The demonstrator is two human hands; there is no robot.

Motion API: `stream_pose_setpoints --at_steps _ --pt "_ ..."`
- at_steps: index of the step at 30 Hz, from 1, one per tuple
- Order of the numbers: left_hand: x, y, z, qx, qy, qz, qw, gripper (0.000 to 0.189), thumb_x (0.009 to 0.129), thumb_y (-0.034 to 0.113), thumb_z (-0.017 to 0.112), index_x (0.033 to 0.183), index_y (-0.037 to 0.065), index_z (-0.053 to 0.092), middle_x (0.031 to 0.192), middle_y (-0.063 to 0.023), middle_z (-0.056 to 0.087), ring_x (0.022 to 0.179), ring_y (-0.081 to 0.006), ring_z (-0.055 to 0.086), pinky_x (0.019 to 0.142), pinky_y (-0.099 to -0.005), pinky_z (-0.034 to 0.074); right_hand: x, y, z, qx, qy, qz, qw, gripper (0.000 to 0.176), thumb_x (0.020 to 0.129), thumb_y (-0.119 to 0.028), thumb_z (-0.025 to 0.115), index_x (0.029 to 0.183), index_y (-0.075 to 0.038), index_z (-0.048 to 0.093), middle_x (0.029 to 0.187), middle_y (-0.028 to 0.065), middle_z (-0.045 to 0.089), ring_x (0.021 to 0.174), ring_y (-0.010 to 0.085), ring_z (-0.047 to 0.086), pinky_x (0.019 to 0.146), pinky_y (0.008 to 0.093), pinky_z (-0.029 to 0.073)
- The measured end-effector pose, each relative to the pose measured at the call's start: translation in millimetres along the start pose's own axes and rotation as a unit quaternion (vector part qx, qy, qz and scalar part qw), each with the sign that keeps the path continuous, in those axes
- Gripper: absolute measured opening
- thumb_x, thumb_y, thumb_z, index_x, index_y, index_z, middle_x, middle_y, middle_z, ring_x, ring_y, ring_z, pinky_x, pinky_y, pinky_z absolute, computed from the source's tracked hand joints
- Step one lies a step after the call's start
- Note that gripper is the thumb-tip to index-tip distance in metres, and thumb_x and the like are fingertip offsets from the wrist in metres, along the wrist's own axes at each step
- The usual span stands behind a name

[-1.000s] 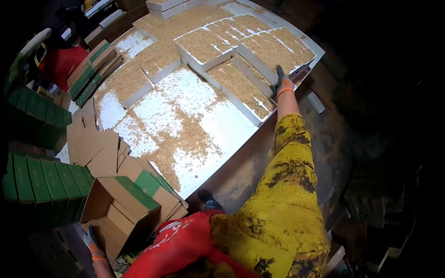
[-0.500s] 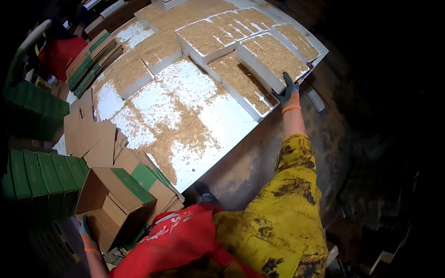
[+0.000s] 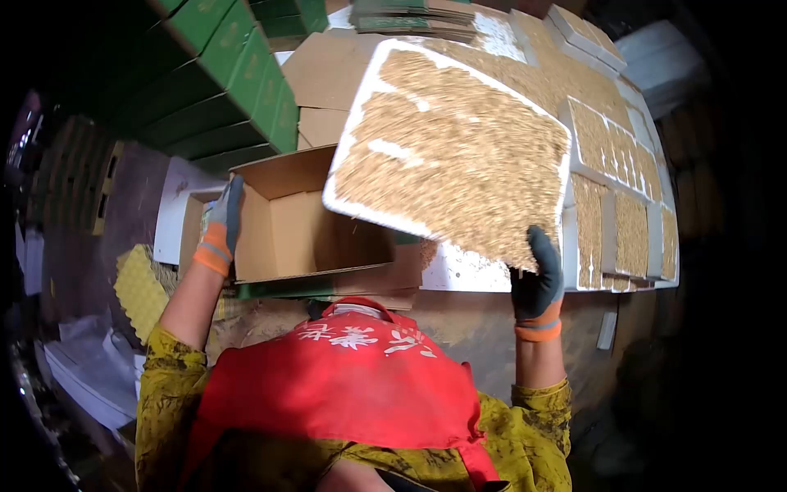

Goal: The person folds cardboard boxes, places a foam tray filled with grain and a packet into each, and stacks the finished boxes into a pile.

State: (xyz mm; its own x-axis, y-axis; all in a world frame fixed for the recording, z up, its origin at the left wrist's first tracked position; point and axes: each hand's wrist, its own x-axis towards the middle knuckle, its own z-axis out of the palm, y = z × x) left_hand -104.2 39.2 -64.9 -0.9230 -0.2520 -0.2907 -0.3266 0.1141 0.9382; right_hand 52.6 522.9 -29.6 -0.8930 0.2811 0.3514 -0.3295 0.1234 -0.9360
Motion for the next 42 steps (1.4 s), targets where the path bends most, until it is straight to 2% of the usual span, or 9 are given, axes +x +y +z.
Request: stream_pose_setpoints --at_steps 4,6,9,19,21,28,34,39,42 --pt "32.3 -45.8 -10.9 -0.169 -0.088 -0.043 0.981 0.050 0.095 0.047 0.049 0.122 0.006 0.055 0.108 -0.0067 0.061 0.094 -0.0171 0.058 0.081 -0.0308 0.049 7.2 -35.4 71.3 -0.086 -0.085 -0.002 0.993 0.053 0.082 -0.001 0.060 0.132 0.000 0.046 0.112 0.0135 0.061 0.101 0.0204 0.060 0.089 0.0328 0.049" --pt "34.1 -46.2 -12.8 -0.200 -0.114 -0.025 0.973 0.040 0.096 0.045 0.049 0.114 0.010 0.057 0.098 -0.0066 0.063 0.086 -0.0178 0.062 0.074 -0.0331 0.054 17.0 -92.1 132.5 0.015 -0.032 0.214 0.976 0.073 0.079 -0.017 0.061 0.143 0.000 0.032 0.098 0.0088 0.064 0.082 0.0120 0.060 0.073 0.0263 0.049" --pt "-12.4 -8.3 -10.5 -0.400 -0.100 -0.061 0.909 0.039 0.096 0.042 0.048 0.113 0.008 0.059 0.097 -0.0064 0.065 0.087 -0.0183 0.063 0.074 -0.0328 0.054 13.5 -102.6 170.2 -0.028 -0.095 0.252 0.963 0.073 0.077 -0.017 0.062 0.142 0.000 0.034 0.104 0.0082 0.063 0.083 0.0132 0.061 0.072 0.0253 0.049" --pt "26.1 -61.3 -44.3 0.042 0.074 0.113 0.990 0.042 0.096 0.032 0.043 0.120 0.000 0.055 0.114 -0.0238 0.059 0.105 -0.0344 0.057 0.090 -0.0406 0.044 32.1 -53.0 200.0 -0.186 -0.318 0.270 0.890 0.055 0.085 -0.022 0.068 0.131 -0.001 0.047 0.097 0.0097 0.065 0.082 0.0177 0.062 0.069 0.0325 0.050" --pt "37.1 -75.2 -74.1 0.223 0.207 0.110 0.946 0.039 0.092 0.030 0.048 0.115 0.001 0.058 0.118 -0.0221 0.058 0.109 -0.0347 0.055 0.094 -0.0413 0.043 44.6 -55.9 210.7 -0.544 -0.455 0.088 0.699 0.041 0.086 -0.035 0.061 0.101 0.003 0.059 0.082 0.0249 0.065 0.075 0.0374 0.064 0.069 0.0425 0.051" --pt "74.4 -164.8 -124.8 0.644 0.207 -0.061 0.734 0.045 0.083 0.048 0.057 0.105 0.009 0.062 0.113 -0.0157 0.057 0.106 -0.0342 0.054 0.087 -0.0468 0.043 54.7 -59.6 219.4 -0.624 -0.489 -0.035 0.608 0.035 0.086 -0.033 0.062 0.097 0.000 0.060 0.085 0.0196 0.067 0.080 0.0336 0.066 0.067 0.0416 0.052" --pt "81.6 -180.9 -133.5 0.622 0.206 -0.025 0.755 0.035 0.083 0.044 0.058 0.094 0.011 0.066 0.097 -0.0146 0.064 0.095 -0.0327 0.060 0.081 -0.0482 0.043 206.4 10.5 210.5 -0.187 -0.330 0.197 0.904 0.045 0.085 -0.034 0.068 0.114 -0.001 0.063 0.100 0.0116 0.068 0.083 0.0192 0.064 0.075 0.0346 0.052" --pt "75.4 -165.8 -156.9 0.447 0.274 -0.067 0.849 0.033 0.081 0.042 0.060 0.093 0.014 0.072 0.096 -0.0148 0.069 0.092 -0.0353 0.064 0.080 -0.0458 0.048 284.0 314.1 204.8 -0.374 -0.212 -0.018 0.902 0.095 0.070 -0.047 0.078 0.139 0.006 0.036 0.129 0.0258 0.053 0.118 0.0329 0.053 0.095 0.0381 0.044" --pt "65.8 -173.8 -172.9 0.321 0.327 -0.049 0.888 0.035 0.074 0.038 0.071 0.091 0.008 0.072 0.085 -0.0150 0.070 0.078 -0.0322 0.066 0.074 -0.0404 0.051 256.4 333.0 215.0 -0.366 -0.267 0.100 0.886 0.093 0.067 -0.046 0.081 0.132 0.008 0.043 0.120 0.0252 0.058 0.108 0.0356 0.058 0.089 0.0374 0.047"
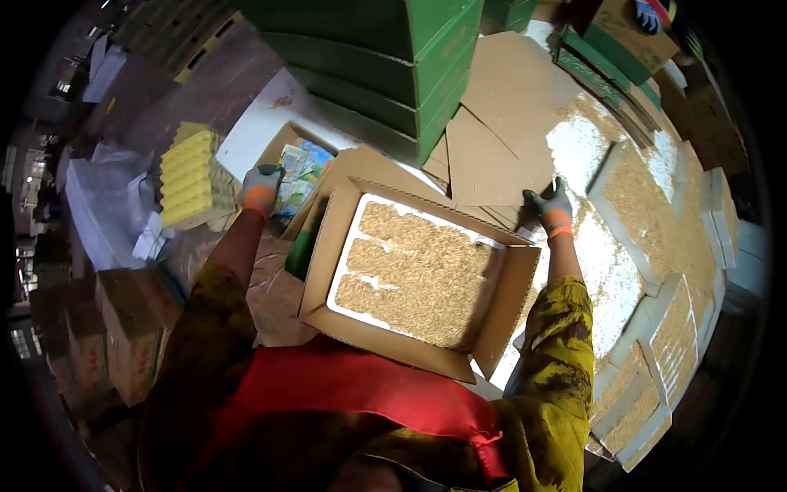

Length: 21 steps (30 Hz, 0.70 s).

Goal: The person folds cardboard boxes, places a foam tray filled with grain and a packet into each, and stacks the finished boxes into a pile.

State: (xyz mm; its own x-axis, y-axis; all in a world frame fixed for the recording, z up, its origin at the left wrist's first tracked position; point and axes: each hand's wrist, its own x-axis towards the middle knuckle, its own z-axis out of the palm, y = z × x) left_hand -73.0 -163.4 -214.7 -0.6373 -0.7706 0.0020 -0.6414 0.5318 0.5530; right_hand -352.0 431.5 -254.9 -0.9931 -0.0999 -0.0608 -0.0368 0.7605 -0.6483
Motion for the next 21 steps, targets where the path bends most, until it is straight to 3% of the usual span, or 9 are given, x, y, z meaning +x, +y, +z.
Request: stream_pose_setpoints --at_steps 1,3,5,8,10,13,17,19,21 --pt "-7.3 19.2 -12.6 -0.027 -0.005 -0.033 0.999 0.036 0.072 0.037 0.074 0.090 0.006 0.072 0.082 -0.0145 0.070 0.074 -0.0308 0.066 0.071 -0.0394 0.051 -23.6 -30.8 -17.6 -0.014 0.021 -0.030 0.999 0.085 0.069 -0.043 0.080 0.129 0.007 0.047 0.113 0.0224 0.063 0.097 0.0325 0.064 0.079 0.0365 0.052" --pt "-5.4 18.8 -15.4 -0.080 -0.004 -0.052 0.995 0.034 0.071 0.032 0.079 0.086 0.003 0.070 0.074 -0.0113 0.068 0.065 -0.0239 0.062 0.063 -0.0351 0.049 -50.3 -57.4 -52.3 0.241 -0.030 0.097 0.965 0.060 0.075 -0.034 0.078 0.118 0.001 0.057 0.097 0.0136 0.068 0.068 0.0195 0.064 0.053 0.0288 0.049" --pt "7.8 -8.4 -5.0 -0.128 0.009 -0.022 0.992 0.029 0.072 0.025 0.081 0.081 0.001 0.068 0.065 -0.0057 0.064 0.053 -0.0130 0.055 0.051 -0.0286 0.045 -60.0 -13.5 -87.6 0.349 0.006 0.134 0.927 0.043 0.080 -0.026 0.074 0.112 -0.003 0.059 0.089 0.0078 0.067 0.053 0.0104 0.055 0.041 0.0217 0.038" --pt "-3.5 11.4 -26.8 -0.242 -0.053 0.032 0.968 0.020 0.079 0.020 0.075 0.080 0.002 0.066 0.065 -0.0034 0.061 0.052 -0.0094 0.053 0.047 -0.0253 0.042 -93.2 23.7 -143.1 0.393 0.071 0.161 0.903 0.035 0.084 -0.026 0.069 0.111 -0.005 0.060 0.089 0.0093 0.068 0.059 0.0170 0.062 0.045 0.0252 0.045" --pt "-11.9 32.2 -32.9 -0.369 -0.104 -0.025 0.923 0.015 0.083 0.016 0.069 0.085 0.001 0.066 0.070 -0.0061 0.063 0.057 -0.0141 0.060 0.050 -0.0261 0.047 -114.4 26.1 -159.1 0.396 0.043 0.170 0.901 0.038 0.090 -0.037 0.061 0.113 -0.008 0.058 0.093 0.0100 0.067 0.071 0.0246 0.067 0.057 0.0342 0.056" --pt "-3.9 39.2 -16.7 -0.402 -0.054 -0.068 0.912 0.022 0.085 0.013 0.068 0.093 -0.007 0.066 0.080 -0.0102 0.066 0.056 -0.0158 0.061 0.046 -0.0265 0.045 -105.0 9.5 -139.4 0.560 0.038 0.195 0.804 0.037 0.094 -0.034 0.052 0.119 -0.006 0.054 0.098 0.0116 0.066 0.080 0.0272 0.067 0.067 0.0382 0.057" --pt "-45.2 120.4 -61.9 -0.390 0.002 0.044 0.920 0.019 0.088 0.009 0.064 0.098 -0.007 0.065 0.087 -0.0099 0.067 0.070 -0.0167 0.064 0.060 -0.0270 0.050 -96.5 -1.7 -108.9 0.383 0.170 0.237 0.877 0.037 0.093 -0.034 0.052 0.124 -0.015 0.055 0.120 0.0063 0.058 0.100 0.0222 0.058 0.074 0.0378 0.053" --pt "-64.0 144.1 -82.1 -0.391 -0.011 0.136 0.910 0.019 0.090 0.006 0.059 0.103 -0.006 0.064 0.093 -0.0099 0.066 0.086 -0.0165 0.063 0.078 -0.0292 0.050 -98.5 10.5 -111.6 0.478 0.262 0.212 0.811 0.031 0.091 -0.025 0.057 0.119 -0.012 0.057 0.115 0.0045 0.059 0.104 0.0198 0.055 0.080 0.0318 0.050" --pt "-124.6 189.0 -115.4 -0.414 -0.055 0.272 0.867 0.020 0.093 0.007 0.053 0.104 -0.005 0.063 0.101 -0.0079 0.063 0.092 -0.0155 0.061 0.084 -0.0301 0.047 -109.1 8.3 -127.0 0.653 0.331 0.142 0.667 0.021 0.091 -0.025 0.056 0.104 -0.009 0.063 0.097 0.0030 0.064 0.081 0.0159 0.058 0.065 0.0302 0.048"
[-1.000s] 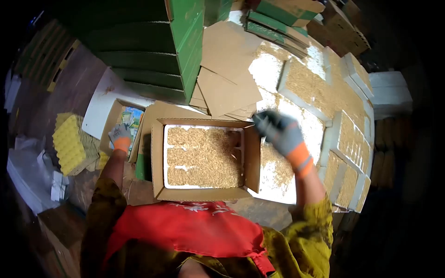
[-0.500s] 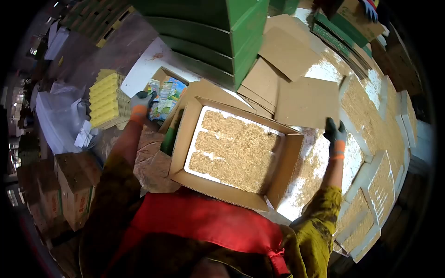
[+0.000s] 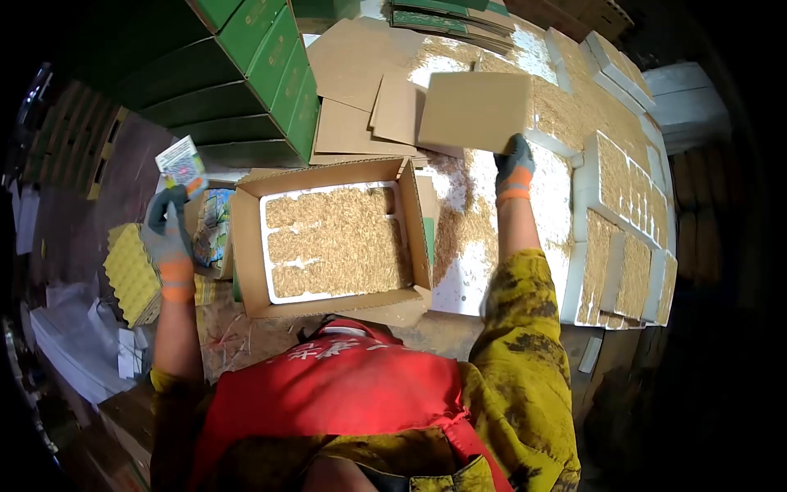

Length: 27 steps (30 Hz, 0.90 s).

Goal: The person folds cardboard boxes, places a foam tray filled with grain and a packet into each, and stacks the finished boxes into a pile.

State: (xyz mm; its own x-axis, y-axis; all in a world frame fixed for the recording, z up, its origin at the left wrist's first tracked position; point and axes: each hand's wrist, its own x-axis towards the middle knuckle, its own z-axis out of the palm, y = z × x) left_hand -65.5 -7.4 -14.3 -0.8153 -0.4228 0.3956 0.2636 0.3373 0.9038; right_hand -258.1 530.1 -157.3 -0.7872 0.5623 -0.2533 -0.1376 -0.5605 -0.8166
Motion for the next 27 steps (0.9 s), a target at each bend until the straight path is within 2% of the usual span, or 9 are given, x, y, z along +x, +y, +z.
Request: stream_pose_setpoints --at_steps 5,6,8,12,14,17,20,22,27 --pt "-51.5 67.8 47.1 0.448 -0.403 0.322 0.730 0.050 0.075 0.024 0.066 0.120 0.006 0.055 0.118 -0.0107 0.055 0.116 -0.0267 0.047 0.112 -0.0435 0.025 -135.3 -98.9 38.2 -0.070 -0.091 -0.148 0.982 0.030 0.093 -0.025 0.057 0.114 -0.004 0.057 0.109 0.0070 0.063 0.096 0.0184 0.061 0.079 0.0337 0.051" --pt "-58.8 61.7 47.5 0.466 -0.486 0.244 0.698 0.051 0.078 0.021 0.064 0.125 0.005 0.052 0.128 -0.0119 0.051 0.123 -0.0279 0.044 0.113 -0.0459 0.023 -166.4 -110.1 49.4 -0.107 -0.132 -0.138 0.976 0.034 0.092 -0.021 0.061 0.119 -0.002 0.054 0.104 0.0082 0.064 0.089 0.0172 0.062 0.075 0.0309 0.053" --pt "-68.6 40.6 36.0 0.374 -0.363 0.282 0.806 0.053 0.084 0.019 0.061 0.133 0.004 0.046 0.136 -0.0133 0.046 0.129 -0.0282 0.040 0.113 -0.0453 0.024 -236.0 -112.3 70.8 -0.184 -0.165 -0.183 0.952 0.039 0.090 -0.016 0.063 0.123 0.000 0.052 0.100 0.0088 0.064 0.084 0.0157 0.063 0.071 0.0291 0.054" --pt "-77.7 18.2 26.7 0.025 -0.079 0.008 0.997 0.053 0.090 0.011 0.055 0.140 0.004 0.037 0.136 -0.0194 0.042 0.129 -0.0292 0.040 0.111 -0.0417 0.028 -311.0 -78.6 52.6 -0.352 -0.273 -0.158 0.881 0.046 0.085 -0.013 0.068 0.127 -0.003 0.050 0.096 0.0100 0.065 0.083 0.0190 0.064 0.073 0.0326 0.053" --pt "-88.6 0.6 35.9 -0.284 -0.034 -0.159 0.945 0.055 0.093 0.013 0.054 0.142 0.002 0.033 0.137 -0.0206 0.041 0.129 -0.0294 0.039 0.109 -0.0383 0.030 -317.7 -69.3 42.5 -0.595 -0.361 -0.322 0.642 0.046 0.082 -0.014 0.069 0.125 -0.007 0.055 0.091 0.0124 0.064 0.077 0.0216 0.063 0.071 0.0332 0.051" --pt "-88.9 -7.4 37.1 0.056 -0.158 -0.107 0.980 0.067 0.092 0.026 0.058 0.145 0.000 0.026 0.140 -0.0251 0.039 0.128 -0.0356 0.041 0.106 -0.0383 0.032 -317.2 -77.1 52.3 -0.805 -0.383 -0.246 0.381 0.049 0.078 -0.021 0.072 0.123 -0.012 0.057 0.096 0.0147 0.061 0.077 0.0290 0.063 0.072 0.0375 0.051" --pt "-89.5 -17.9 41.8 0.098 -0.168 -0.087 0.977 0.062 0.094 0.023 0.055 0.143 -0.003 0.028 0.138 -0.0255 0.041 0.127 -0.0339 0.042 0.105 -0.0358 0.033 -331.3 -66.0 90.8 -0.810 -0.428 -0.238 0.323 0.051 0.076 -0.023 0.071 0.124 -0.016 0.056 0.105 0.0124 0.059 0.085 0.0328 0.061 0.076 0.0411 0.051" --pt "-89.7 -20.3 42.9 0.111 -0.165 -0.081 0.977 0.059 0.095 0.021 0.053 0.142 -0.004 0.029 0.137 -0.0250 0.042 0.125 -0.0324 0.044 0.103 -0.0344 0.034 -333.0 -40.0 106.3 -0.664 -0.523 -0.358 0.396 0.064 0.073 -0.020 0.072 0.133 -0.019 0.048 0.119 0.0132 0.054 0.098 0.0331 0.058 0.079 0.0396 0.051" --pt "-85.2 -19.7 35.0 0.088 -0.186 -0.112 0.972 0.061 0.095 0.025 0.052 0.144 0.000 0.027 0.143 -0.0239 0.037 0.130 -0.0364 0.038 0.107 -0.0384 0.032 -343.1 16.5 128.8 -0.768 -0.566 -0.217 0.208 0.085 0.070 -0.004 0.066 0.143 -0.034 0.033 0.141 0.0144 0.034 0.111 0.0387 0.050 0.087 0.0426 0.051"
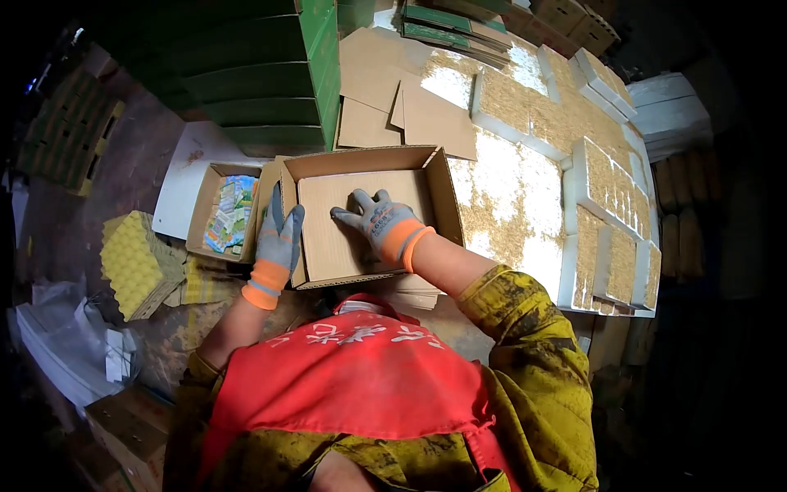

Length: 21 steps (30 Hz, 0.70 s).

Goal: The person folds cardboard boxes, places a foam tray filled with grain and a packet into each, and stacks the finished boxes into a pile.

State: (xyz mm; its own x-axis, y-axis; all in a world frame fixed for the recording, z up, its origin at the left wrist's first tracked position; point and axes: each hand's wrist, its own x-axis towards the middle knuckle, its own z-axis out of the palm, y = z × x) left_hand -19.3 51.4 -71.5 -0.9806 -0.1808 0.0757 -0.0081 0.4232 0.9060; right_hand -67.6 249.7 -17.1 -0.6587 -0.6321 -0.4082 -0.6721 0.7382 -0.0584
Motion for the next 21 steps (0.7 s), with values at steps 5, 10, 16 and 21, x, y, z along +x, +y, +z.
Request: stream_pose_setpoints --at_steps 5,10,16,21 --pt "2.7 -45.7 3.1 -0.103 -0.059 0.100 0.988 0.050 0.101 0.029 0.035 0.142 0.000 0.031 0.136 -0.0169 0.046 0.122 -0.0273 0.048 0.103 -0.0345 0.039 5.6 2.1 1.7 -0.002 0.004 -0.014 1.000 0.082 0.070 -0.008 0.067 0.142 -0.031 0.037 0.139 0.0145 0.036 0.111 0.0398 0.050 0.087 0.0434 0.052" --pt "6.0 -71.1 -1.2 -0.402 -0.133 -0.118 0.898 0.057 0.100 0.044 0.035 0.141 0.004 0.035 0.134 -0.0090 0.049 0.118 -0.0203 0.052 0.100 -0.0347 0.043 -37.1 44.8 1.6 0.253 0.201 -0.096 0.941 0.057 0.078 -0.021 0.069 0.132 -0.018 0.052 0.131 0.0146 0.049 0.120 0.0338 0.047 0.098 0.0426 0.043" --pt "-1.0 -58.0 37.0 -0.156 -0.061 -0.242 0.956 0.056 0.083 0.025 0.073 0.126 -0.002 0.049 0.113 -0.0113 0.061 0.098 -0.0178 0.060 0.086 -0.0306 0.049 -63.0 138.1 61.1 0.718 0.265 0.107 0.635 0.064 0.084 -0.006 0.062 0.142 -0.005 0.036 0.139 0.0151 0.046 0.127 0.0245 0.044 0.107 0.0325 0.034" --pt "-5.1 -38.1 29.2 -0.173 -0.102 -0.221 0.954 0.062 0.083 0.026 0.073 0.130 -0.001 0.044 0.117 -0.0112 0.059 0.102 -0.0164 0.057 0.085 -0.0295 0.049 -28.9 102.8 100.1 0.649 0.173 0.101 0.734 0.076 0.075 -0.036 0.078 0.132 0.002 0.045 0.124 0.0149 0.057 0.112 0.0223 0.053 0.096 0.0317 0.042"
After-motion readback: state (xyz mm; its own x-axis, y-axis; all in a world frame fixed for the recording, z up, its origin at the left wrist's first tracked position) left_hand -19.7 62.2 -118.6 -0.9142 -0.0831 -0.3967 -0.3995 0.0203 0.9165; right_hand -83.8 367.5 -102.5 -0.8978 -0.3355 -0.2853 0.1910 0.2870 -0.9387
